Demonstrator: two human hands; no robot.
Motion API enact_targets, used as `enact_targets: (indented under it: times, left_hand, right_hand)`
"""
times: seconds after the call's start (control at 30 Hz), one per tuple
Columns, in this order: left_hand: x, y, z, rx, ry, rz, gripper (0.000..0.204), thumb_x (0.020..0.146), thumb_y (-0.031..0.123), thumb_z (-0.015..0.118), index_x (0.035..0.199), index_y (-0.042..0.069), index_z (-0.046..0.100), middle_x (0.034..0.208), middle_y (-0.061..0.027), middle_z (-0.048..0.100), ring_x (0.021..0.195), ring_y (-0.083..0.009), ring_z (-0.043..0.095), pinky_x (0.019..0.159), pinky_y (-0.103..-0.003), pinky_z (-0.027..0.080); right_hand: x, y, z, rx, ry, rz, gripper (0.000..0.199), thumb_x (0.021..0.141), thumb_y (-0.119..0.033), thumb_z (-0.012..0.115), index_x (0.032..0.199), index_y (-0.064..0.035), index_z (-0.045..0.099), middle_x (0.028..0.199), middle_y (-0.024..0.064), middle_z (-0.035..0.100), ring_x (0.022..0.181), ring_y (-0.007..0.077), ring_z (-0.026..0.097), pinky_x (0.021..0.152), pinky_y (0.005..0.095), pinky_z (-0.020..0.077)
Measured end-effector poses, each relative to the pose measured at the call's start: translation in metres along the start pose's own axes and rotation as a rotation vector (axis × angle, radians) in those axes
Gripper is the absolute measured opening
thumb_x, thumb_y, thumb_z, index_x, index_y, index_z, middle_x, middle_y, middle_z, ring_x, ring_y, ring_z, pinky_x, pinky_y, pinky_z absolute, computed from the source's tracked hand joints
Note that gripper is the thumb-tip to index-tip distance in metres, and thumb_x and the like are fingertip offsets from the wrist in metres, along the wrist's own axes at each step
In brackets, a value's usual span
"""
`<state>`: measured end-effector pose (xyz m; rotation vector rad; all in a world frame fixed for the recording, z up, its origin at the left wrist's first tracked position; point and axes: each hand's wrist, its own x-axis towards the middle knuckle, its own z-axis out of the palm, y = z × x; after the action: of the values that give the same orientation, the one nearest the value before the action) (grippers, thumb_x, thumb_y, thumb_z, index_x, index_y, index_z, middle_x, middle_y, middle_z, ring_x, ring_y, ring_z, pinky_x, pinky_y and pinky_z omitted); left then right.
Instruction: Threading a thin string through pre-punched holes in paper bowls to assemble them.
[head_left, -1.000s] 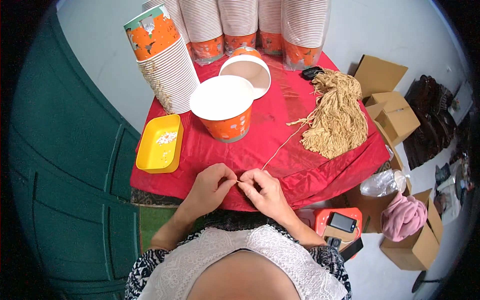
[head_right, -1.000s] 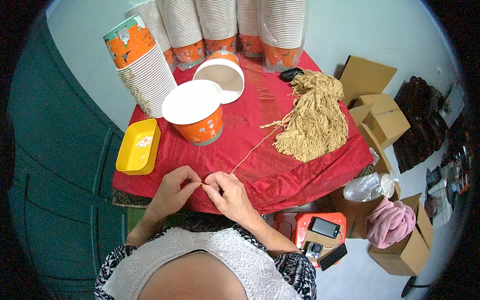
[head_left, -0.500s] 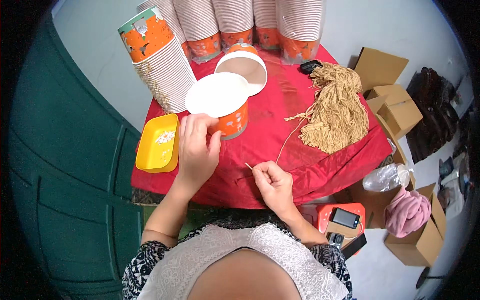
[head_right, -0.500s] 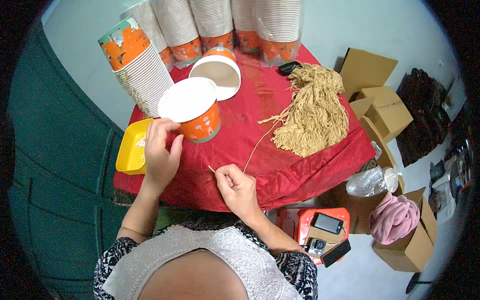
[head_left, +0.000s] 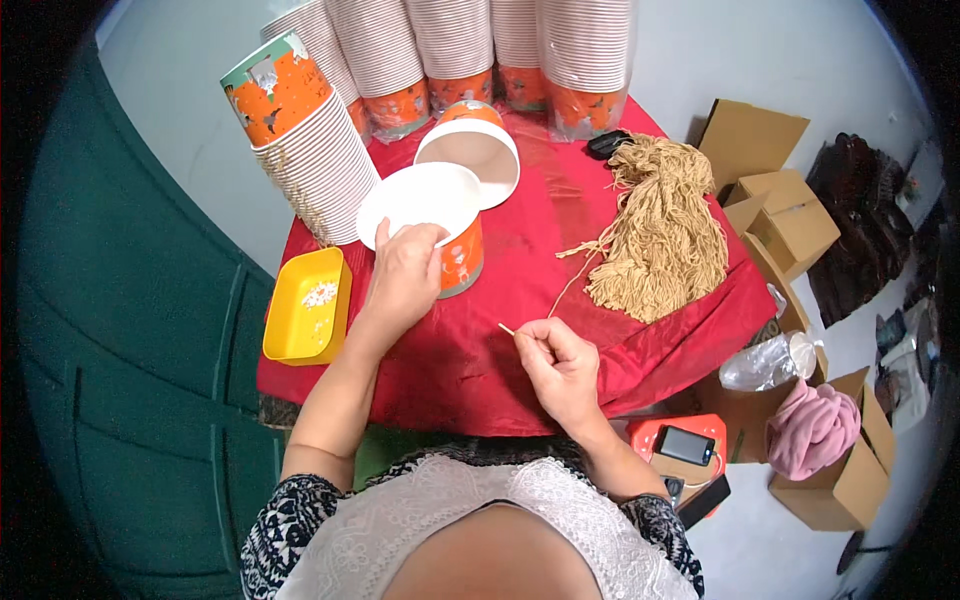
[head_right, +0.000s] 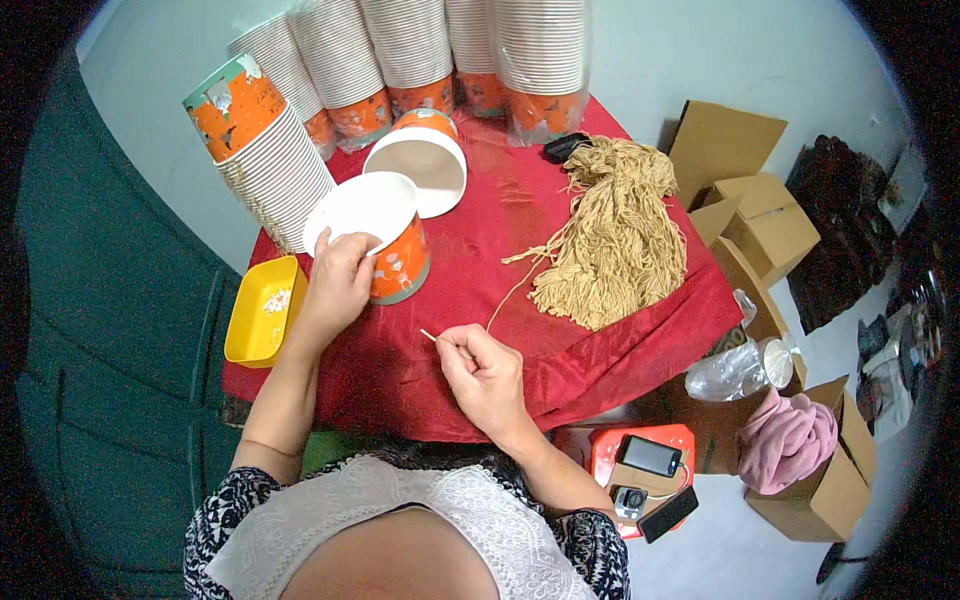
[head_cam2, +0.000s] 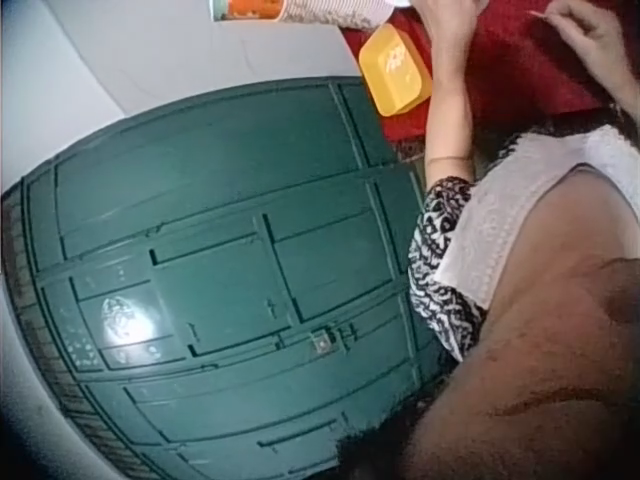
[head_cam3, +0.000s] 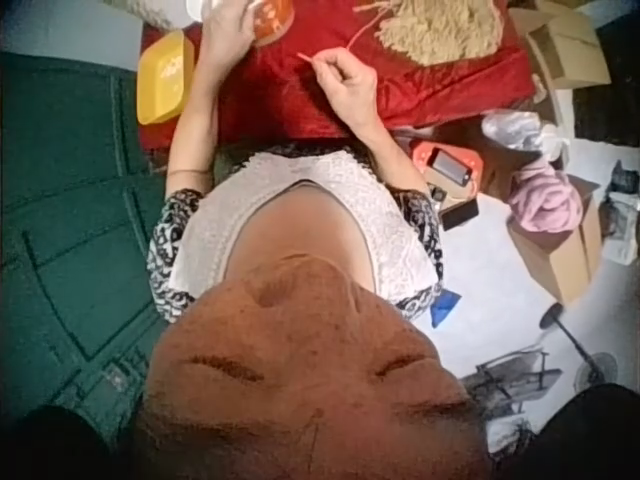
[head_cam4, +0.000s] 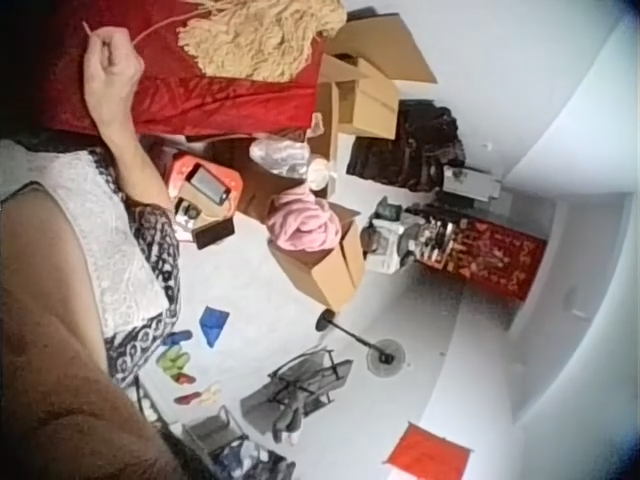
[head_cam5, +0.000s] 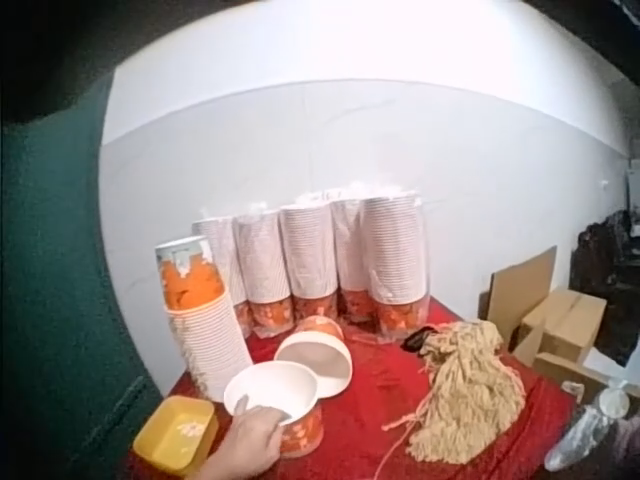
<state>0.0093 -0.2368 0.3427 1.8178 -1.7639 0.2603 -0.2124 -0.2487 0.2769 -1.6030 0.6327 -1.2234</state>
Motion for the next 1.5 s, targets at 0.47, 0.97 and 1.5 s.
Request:
enact_targets:
  times: [0.47, 0.97, 1.5]
  left_hand:
    - [0.010, -0.021, -0.033, -0.247, 0.057, -0.001, 0.031, 0.088, -0.005, 0.044, 0.114, -0.006, 0.060, 0.103, -0.0180, 0.067, 0.098, -0.0277, 0.064, 0.092, -0.037, 0.048]
    - [-0.028, -0.031, -0.060, -0.676, 0.033, -0.267, 0.022, 0.088, -0.009, 0.043, 0.103, -0.006, 0.059, 0.092, -0.0115, 0.065, 0.088, -0.0163, 0.062, 0.080, -0.030, 0.050]
    - [-0.038, -0.037, -0.071, -0.506, 0.018, 0.098, 0.019, 0.084, -0.008, 0.047, 0.092, 0.001, 0.061, 0.086, -0.0117, 0.064, 0.085, -0.0290, 0.062, 0.102, -0.043, 0.038]
  right_hand:
    - [0.028, -0.011, 0.009, -0.039, -0.052, -0.059, 0.003, 0.088, -0.001, 0.065, 0.086, -0.0001, 0.065, 0.060, -0.0058, 0.045, 0.054, 0.0011, 0.038, 0.049, 0.0213, 0.0329]
    - [0.036, -0.018, 0.047, 0.070, 0.059, -0.025, 0.003, 0.090, 0.002, 0.064, 0.088, 0.0000, 0.064, 0.065, -0.0098, 0.046, 0.057, -0.0019, 0.036, 0.050, 0.0175, 0.0288]
    - [0.078, -0.046, 0.052, -0.235, -0.152, -0.344, 0.033, 0.087, 0.001, 0.059, 0.119, -0.0002, 0.061, 0.092, 0.0189, 0.068, 0.071, 0.0257, 0.069, 0.064, 0.0339, 0.0547]
